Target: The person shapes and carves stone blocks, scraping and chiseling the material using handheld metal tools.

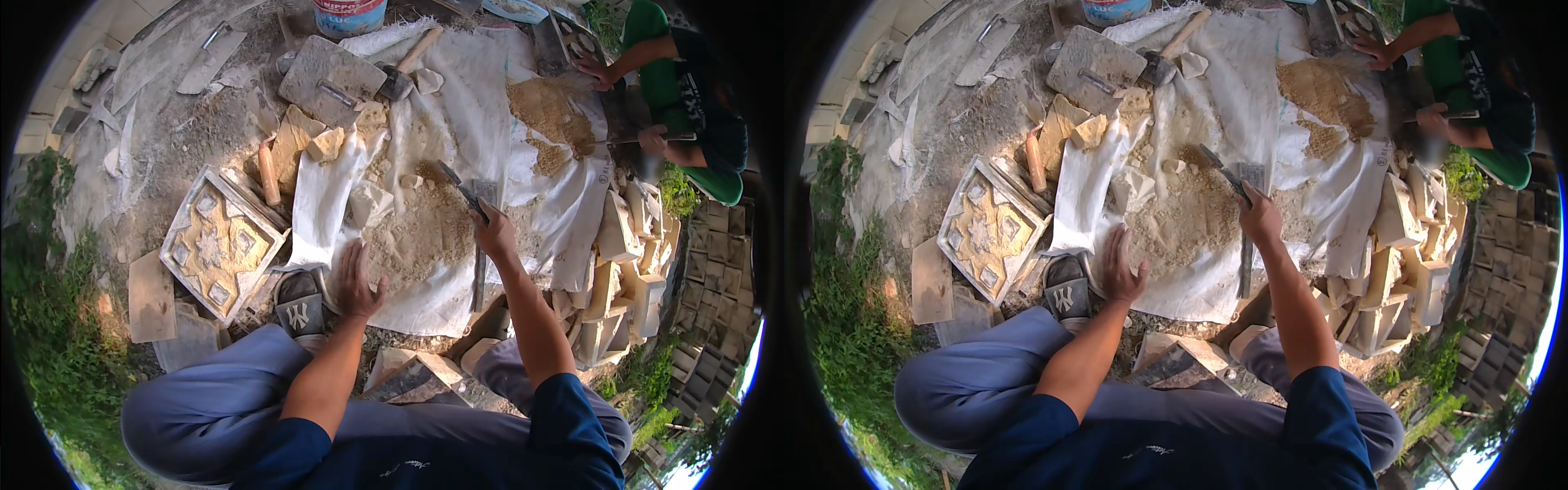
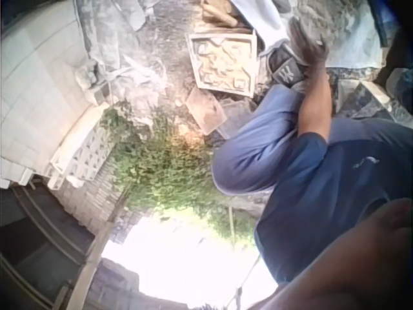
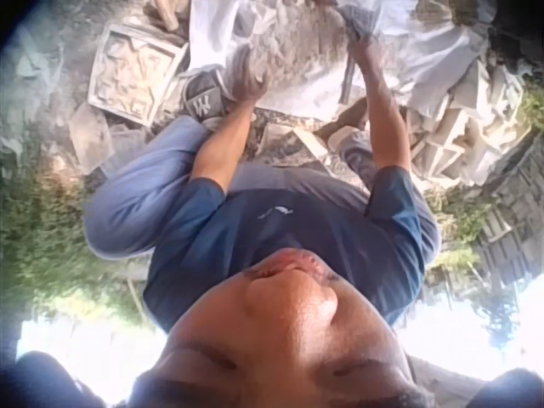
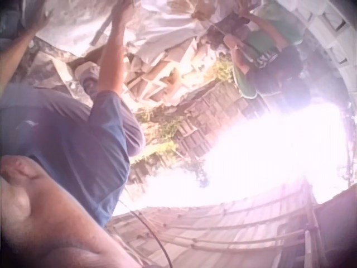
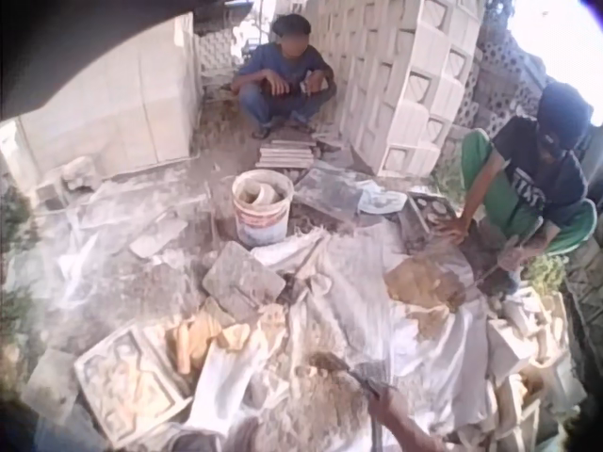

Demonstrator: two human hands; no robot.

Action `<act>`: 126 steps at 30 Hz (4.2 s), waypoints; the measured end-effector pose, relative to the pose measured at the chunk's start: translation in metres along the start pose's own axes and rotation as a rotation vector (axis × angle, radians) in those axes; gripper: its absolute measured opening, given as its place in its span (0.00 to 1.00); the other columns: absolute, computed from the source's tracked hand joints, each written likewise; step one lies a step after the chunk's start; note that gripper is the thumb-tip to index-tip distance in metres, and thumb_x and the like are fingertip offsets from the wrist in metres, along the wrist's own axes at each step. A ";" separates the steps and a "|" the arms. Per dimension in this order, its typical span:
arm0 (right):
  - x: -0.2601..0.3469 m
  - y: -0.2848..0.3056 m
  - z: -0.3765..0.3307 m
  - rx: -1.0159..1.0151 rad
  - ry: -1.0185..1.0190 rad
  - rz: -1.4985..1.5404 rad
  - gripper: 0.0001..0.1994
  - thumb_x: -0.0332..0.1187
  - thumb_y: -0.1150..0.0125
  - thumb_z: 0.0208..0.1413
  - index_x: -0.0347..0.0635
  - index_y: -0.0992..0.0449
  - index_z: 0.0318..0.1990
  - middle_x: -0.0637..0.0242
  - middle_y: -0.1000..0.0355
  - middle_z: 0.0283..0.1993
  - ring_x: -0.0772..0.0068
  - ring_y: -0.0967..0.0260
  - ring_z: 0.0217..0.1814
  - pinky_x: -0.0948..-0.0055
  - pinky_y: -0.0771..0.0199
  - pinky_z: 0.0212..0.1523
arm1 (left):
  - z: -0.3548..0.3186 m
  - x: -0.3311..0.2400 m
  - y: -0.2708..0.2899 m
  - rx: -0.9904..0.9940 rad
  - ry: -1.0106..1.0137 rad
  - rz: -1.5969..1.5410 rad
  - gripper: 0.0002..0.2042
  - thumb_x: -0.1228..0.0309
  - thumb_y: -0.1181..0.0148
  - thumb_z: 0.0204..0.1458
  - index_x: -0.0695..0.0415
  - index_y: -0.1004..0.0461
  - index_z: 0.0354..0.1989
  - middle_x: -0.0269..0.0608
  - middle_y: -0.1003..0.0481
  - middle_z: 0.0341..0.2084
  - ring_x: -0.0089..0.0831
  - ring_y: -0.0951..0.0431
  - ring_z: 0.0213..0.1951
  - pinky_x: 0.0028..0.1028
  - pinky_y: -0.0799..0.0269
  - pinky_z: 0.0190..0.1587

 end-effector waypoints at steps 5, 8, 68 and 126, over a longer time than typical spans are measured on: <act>0.005 -0.021 -0.059 0.045 0.212 0.081 0.19 0.34 0.40 0.56 0.46 0.25 0.55 0.49 0.24 0.45 0.45 0.26 0.48 0.60 0.25 0.45 | 0.000 0.001 -0.003 0.025 0.020 0.033 0.34 0.47 0.56 0.58 0.66 0.39 0.61 0.59 0.36 0.60 0.57 0.39 0.63 0.49 0.45 0.66; 0.005 -0.023 -0.075 0.206 0.093 0.073 0.19 0.37 0.40 0.56 0.51 0.25 0.56 0.54 0.25 0.48 0.46 0.26 0.47 0.58 0.25 0.44 | -0.002 0.002 0.000 0.031 0.021 0.051 0.34 0.47 0.56 0.58 0.66 0.38 0.61 0.58 0.36 0.60 0.57 0.39 0.64 0.49 0.46 0.66; -0.019 -0.073 -0.148 -0.057 -0.346 0.370 0.23 0.48 0.44 0.59 0.31 0.24 0.29 0.40 0.28 0.26 0.40 0.30 0.31 0.53 0.32 0.37 | 0.154 -0.038 0.112 -0.357 -0.152 -0.059 0.22 0.70 0.44 0.54 0.61 0.35 0.58 0.56 0.31 0.54 0.55 0.33 0.57 0.44 0.38 0.61; -0.001 -0.035 -0.117 0.088 -0.521 1.787 0.17 0.38 0.47 0.65 0.37 0.38 0.54 0.56 0.31 0.45 0.55 0.28 0.48 0.50 0.21 0.47 | 0.055 -0.119 -0.030 0.702 -0.027 -0.415 0.23 0.70 0.36 0.51 0.55 0.30 0.57 0.47 0.25 0.51 0.33 0.24 0.52 0.32 0.30 0.54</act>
Point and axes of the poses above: each hand's wrist, its own z-axis towards the middle knuckle, its own y-axis out of the back of the hand, x = y × z, the point moved 6 cm from there along z, towards the middle knuckle
